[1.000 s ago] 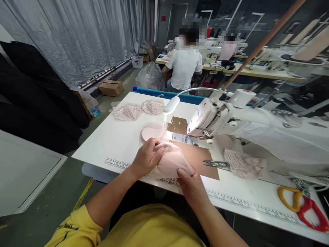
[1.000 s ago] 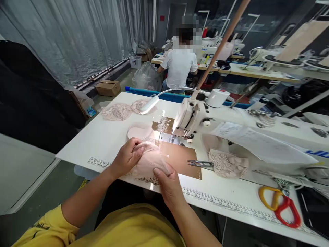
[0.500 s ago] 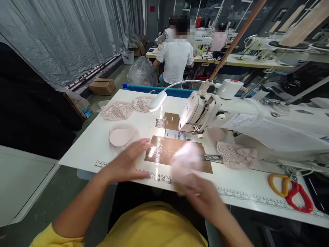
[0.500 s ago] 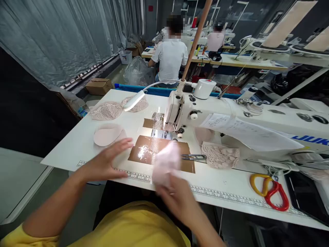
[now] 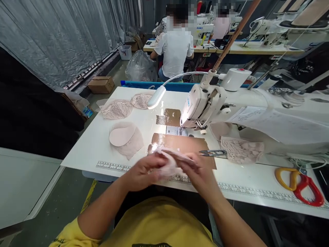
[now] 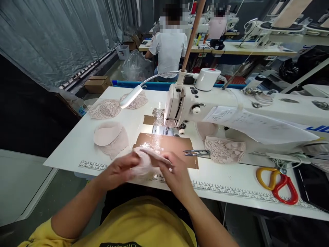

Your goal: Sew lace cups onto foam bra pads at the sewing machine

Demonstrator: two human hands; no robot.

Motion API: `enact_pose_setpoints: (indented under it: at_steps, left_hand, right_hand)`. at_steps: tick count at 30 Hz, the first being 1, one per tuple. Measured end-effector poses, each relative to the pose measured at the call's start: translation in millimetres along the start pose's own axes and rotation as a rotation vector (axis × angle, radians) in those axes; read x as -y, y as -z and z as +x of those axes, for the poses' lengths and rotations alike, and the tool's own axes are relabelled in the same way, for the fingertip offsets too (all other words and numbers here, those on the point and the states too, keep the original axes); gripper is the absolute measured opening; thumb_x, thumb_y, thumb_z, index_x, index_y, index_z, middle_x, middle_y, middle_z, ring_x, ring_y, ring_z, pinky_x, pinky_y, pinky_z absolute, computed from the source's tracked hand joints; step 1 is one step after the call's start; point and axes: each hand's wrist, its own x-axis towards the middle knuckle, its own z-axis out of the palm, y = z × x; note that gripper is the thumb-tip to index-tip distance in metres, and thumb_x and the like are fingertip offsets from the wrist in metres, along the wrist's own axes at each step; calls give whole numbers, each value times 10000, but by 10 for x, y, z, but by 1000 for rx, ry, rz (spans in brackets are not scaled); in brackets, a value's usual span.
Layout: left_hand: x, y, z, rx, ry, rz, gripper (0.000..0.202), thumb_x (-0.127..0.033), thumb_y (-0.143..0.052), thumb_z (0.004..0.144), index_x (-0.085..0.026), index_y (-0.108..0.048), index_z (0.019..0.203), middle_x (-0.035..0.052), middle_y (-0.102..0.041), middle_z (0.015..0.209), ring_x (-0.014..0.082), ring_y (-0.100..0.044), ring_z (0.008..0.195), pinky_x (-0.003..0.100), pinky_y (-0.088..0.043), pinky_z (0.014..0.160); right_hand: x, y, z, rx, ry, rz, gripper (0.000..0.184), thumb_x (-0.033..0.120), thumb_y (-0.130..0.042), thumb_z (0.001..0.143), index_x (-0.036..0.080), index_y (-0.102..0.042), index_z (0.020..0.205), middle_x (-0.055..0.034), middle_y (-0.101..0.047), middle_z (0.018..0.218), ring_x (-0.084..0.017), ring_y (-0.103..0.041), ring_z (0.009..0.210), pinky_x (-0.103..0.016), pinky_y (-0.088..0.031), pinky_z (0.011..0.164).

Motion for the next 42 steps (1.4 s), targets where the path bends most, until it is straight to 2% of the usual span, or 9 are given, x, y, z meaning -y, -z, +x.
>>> enact_pose_setpoints:
  at_steps: [4, 8, 14, 19, 24, 28, 33, 38, 42]
  left_hand:
    - [-52, -189, 74, 207, -83, -307, 825, -544, -712, 724, -269, -389, 1432, 126, -355, 1475, 317, -481, 1217, 323, -540, 806]
    - [50, -79, 35, -66, -38, -172, 816, -453, -772, 690, -279, -423, 1406, 100, -286, 1521, 301, -447, 1237, 266, -524, 763]
    - [191, -36, -48, 151, 269, -392, 667, -318, -717, 747, -172, -473, 1351, 130, -596, 1227, 258, -590, 1059, 346, -488, 884]
    - [175, -107, -75, -30, 281, -323, 345, -178, -632, 784, -156, -611, 1128, 72, -659, 1021, 181, -612, 910, 261, -483, 806]
    - [217, -164, -98, -84, 266, -418, 295, -277, -653, 797, -162, -619, 1066, 49, -655, 935, 188, -612, 880, 285, -485, 800]
    - [241, -321, -52, -359, 264, -479, 298, -373, -569, 879, -179, -598, 1103, 48, -661, 959, 195, -611, 906, 299, -487, 810]
    - [183, -573, 59, -653, 284, -424, 340, -472, -434, 938, -204, -603, 1061, 28, -659, 856, 173, -598, 780, 258, -489, 631]
    - [265, -417, -115, -445, 325, -433, 308, -475, -509, 910, -181, -593, 875, -62, -460, 508, 59, -358, 377, 185, -295, 374]
    - [238, -53, -195, -452, 135, -263, 295, -454, -553, 893, -186, -600, 1007, -11, -549, 684, 91, -517, 568, 207, -429, 536]
  right_hand:
    - [-112, -266, 10, 377, -243, 526, 166, 316, -687, 754, 188, -664, 857, -17, -683, 805, -195, -625, 761, -294, -515, 683]
    - [-157, -254, -69, 443, -279, 717, 226, 345, -744, 719, 190, -699, 877, -26, -692, 794, -193, -630, 748, -324, -519, 742]
    - [-138, -125, -47, 240, -212, 712, 264, 353, -779, 687, 210, -567, 753, 15, -571, 688, -129, -520, 612, -243, -460, 564]
    - [-211, -117, 1, -80, -164, 630, 383, 396, -788, 666, 224, -457, 751, 67, -392, 634, -84, -355, 539, -181, -332, 470]
    - [-257, -105, 14, -31, -163, 484, 248, 440, -666, 795, 209, -611, 867, 1, -543, 749, -130, -488, 662, -230, -409, 579]
    - [-284, -132, -24, 1, -175, 476, 404, 550, -473, 891, 201, -678, 903, -26, -587, 757, -146, -505, 652, -259, -423, 582]
    - [-191, -244, -43, 37, -99, 425, 232, 426, -695, 766, 198, -662, 798, -7, -597, 730, -144, -521, 661, -261, -443, 626]
    - [-194, -154, 7, -172, -173, 687, 240, 434, -727, 733, 215, -631, 759, 11, -589, 681, -129, -515, 620, -255, -445, 601]
    - [-140, -2, 58, -2, -122, 596, 270, 463, -730, 720, 206, -655, 751, -3, -595, 680, -133, -512, 615, -259, -446, 579]
